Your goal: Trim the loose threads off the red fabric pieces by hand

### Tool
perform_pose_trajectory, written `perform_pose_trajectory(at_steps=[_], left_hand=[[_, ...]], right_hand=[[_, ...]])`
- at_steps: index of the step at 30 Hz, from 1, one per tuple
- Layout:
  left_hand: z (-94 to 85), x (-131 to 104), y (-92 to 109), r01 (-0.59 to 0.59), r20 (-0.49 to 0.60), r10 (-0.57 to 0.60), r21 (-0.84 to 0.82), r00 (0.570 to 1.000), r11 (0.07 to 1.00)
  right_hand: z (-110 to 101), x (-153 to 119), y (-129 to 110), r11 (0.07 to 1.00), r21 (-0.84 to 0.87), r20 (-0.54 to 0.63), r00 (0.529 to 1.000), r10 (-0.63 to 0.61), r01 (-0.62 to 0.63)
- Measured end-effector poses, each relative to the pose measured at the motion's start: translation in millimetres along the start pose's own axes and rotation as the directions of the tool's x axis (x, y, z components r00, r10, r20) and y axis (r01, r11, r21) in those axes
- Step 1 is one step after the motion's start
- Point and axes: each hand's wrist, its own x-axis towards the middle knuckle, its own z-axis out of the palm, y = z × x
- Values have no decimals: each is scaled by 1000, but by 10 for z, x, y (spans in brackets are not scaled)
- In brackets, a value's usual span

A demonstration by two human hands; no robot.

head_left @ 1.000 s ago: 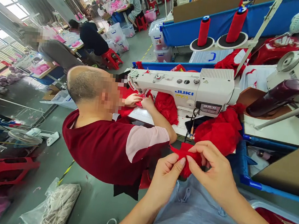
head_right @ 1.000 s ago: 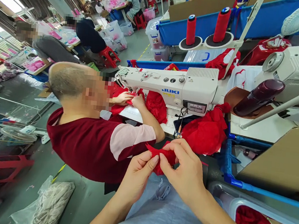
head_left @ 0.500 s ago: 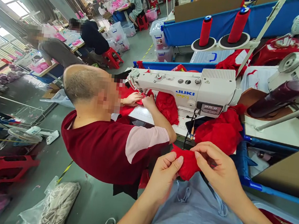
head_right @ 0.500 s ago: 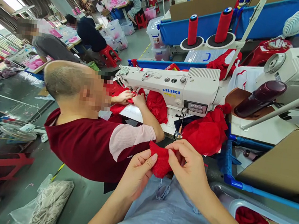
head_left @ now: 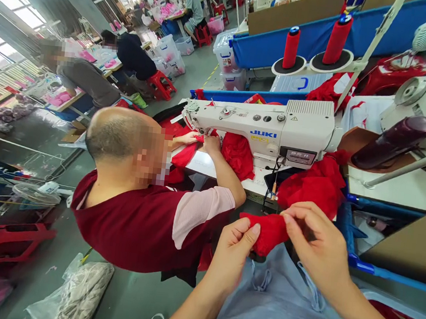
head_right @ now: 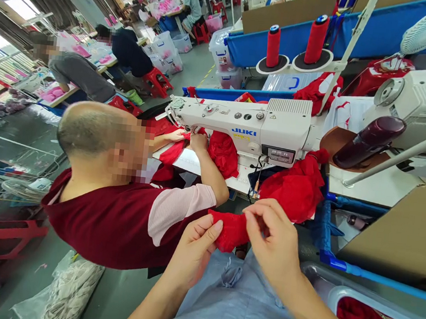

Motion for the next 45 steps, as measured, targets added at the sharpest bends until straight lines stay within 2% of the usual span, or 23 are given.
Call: perform_pose_trajectory(at_steps=[2, 4, 8, 10, 12, 16, 20, 24, 31, 33, 36, 38, 39, 42, 43, 45], left_hand=[[-2, 5, 22, 18, 16, -17, -76, 1000, 997], [-8, 3, 44, 27, 27, -24, -116, 999, 993], [-39, 16, 76, 89, 22, -87, -186, 996, 979], [-66, 49, 74, 125, 12, -126, -251, 992, 960], [-95, 101, 53, 147, 20, -148, -311, 989, 939], [-112, 203, -10, 155, 13, -162, -378, 987, 913], [-57, 234, -15, 106, -81, -157, -440, 984, 892], [-26, 226, 7, 64, -155, -154, -471, 976, 880], [-171, 335, -25, 16, -252, -167, -511, 953, 860], [-222, 370, 1, 17, -246, -164, -507, 955, 862], [-277, 385, 58, 38, -230, -186, -530, 955, 847], [-286, 363, 52, 80, -190, -229, -578, 955, 812], [-281, 342, 22, 122, -144, -254, -592, 956, 796], [-233, 263, -159, 281, 18, -321, -531, 947, 799], [-213, 244, -225, 313, 44, -336, -496, 941, 810], [-181, 233, -313, 328, 29, -356, -464, 934, 823]], right_hand=[[-34, -4, 99, 988, 88, 7, 992, 124, -124], [-57, -25, 220, 975, 118, 38, 982, 183, -186], [-56, -89, 363, 960, 202, 208, 966, 150, -193], [-43, -115, 342, 923, 301, 332, 933, 135, -241], [-30, -128, 279, 878, 362, 405, 901, 154, -313], [-15, -125, 156, 851, 377, 399, 893, 207, -366], [-11, -119, 128, 863, 377, 341, 917, 207, -335], [0, -149, 144, 832, 419, 321, 916, 241, -365], [57, -220, 211, 795, 467, 214, 922, 324, -388], [69, -223, 243, 765, 479, 266, 901, 342, -431], [85, -235, 318, 731, 418, 444, 823, 353, -539], [104, -253, 369, 743, 358, 487, 792, 369, -566], [116, -263, 386, 756, 344, 471, 799, 373, -556], [151, -278, 382, 827, 343, 371, 873, 317, -446], [158, -277, 367, 851, 341, 348, 895, 280, -399], [167, -272, 343, 881, 328, 323, 917, 235, -342]])
